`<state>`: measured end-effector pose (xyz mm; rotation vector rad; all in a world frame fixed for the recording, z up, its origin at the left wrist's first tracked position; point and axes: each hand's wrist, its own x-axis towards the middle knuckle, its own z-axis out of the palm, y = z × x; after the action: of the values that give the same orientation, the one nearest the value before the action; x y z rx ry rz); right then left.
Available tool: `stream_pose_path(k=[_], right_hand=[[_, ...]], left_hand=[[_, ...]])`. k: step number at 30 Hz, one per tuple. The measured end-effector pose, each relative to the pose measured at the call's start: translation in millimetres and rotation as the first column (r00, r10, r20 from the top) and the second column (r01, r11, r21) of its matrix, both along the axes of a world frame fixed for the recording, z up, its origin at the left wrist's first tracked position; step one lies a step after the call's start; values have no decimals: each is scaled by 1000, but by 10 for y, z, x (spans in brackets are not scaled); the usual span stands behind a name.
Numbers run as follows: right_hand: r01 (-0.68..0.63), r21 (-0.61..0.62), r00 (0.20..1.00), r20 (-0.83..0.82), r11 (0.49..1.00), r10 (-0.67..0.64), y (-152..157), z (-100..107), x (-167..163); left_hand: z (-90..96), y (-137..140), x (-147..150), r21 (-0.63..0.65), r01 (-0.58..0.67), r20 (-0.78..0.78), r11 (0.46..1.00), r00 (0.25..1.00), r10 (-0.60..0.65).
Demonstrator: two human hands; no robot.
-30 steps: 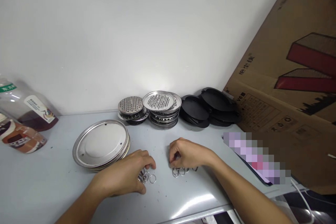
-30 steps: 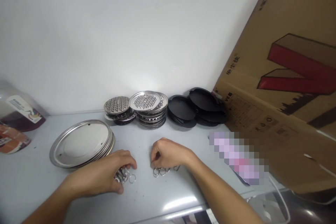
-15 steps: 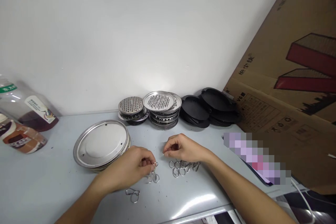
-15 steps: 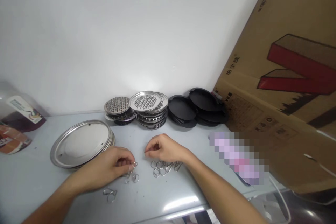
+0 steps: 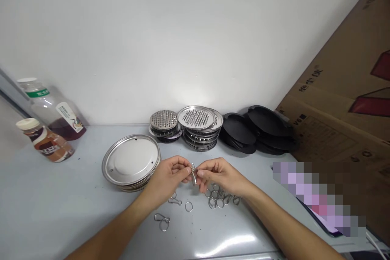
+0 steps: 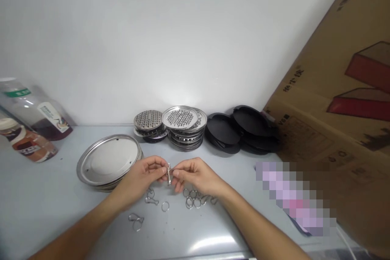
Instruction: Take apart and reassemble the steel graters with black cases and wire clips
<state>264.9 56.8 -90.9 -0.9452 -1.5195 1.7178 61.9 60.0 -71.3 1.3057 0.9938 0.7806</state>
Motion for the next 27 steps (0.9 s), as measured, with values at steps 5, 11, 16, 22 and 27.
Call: stream_pose_path(k=[5, 11, 16, 22, 27], right_hand=[[59, 34, 997, 39, 998, -61, 18, 51, 85], [162, -3, 983, -80, 987, -162, 39, -43, 71], [162, -86, 965, -194, 983, -176, 54, -59, 58], [147, -167, 904, -377, 975, -201, 27, 95, 69], [108, -211, 897, -399, 971, -187, 48, 95, 106]], left_hand=[[16, -16, -9, -54, 33, 30, 998, 999, -31], [11, -14, -14, -241, 113, 155, 964, 985, -76], [-14, 5, -35, -372, 221, 340, 902, 936, -89], [-11, -23, -24, -349, 219, 275, 911, 953, -124], [-83, -85, -5, 77, 195, -355, 978, 922, -156]])
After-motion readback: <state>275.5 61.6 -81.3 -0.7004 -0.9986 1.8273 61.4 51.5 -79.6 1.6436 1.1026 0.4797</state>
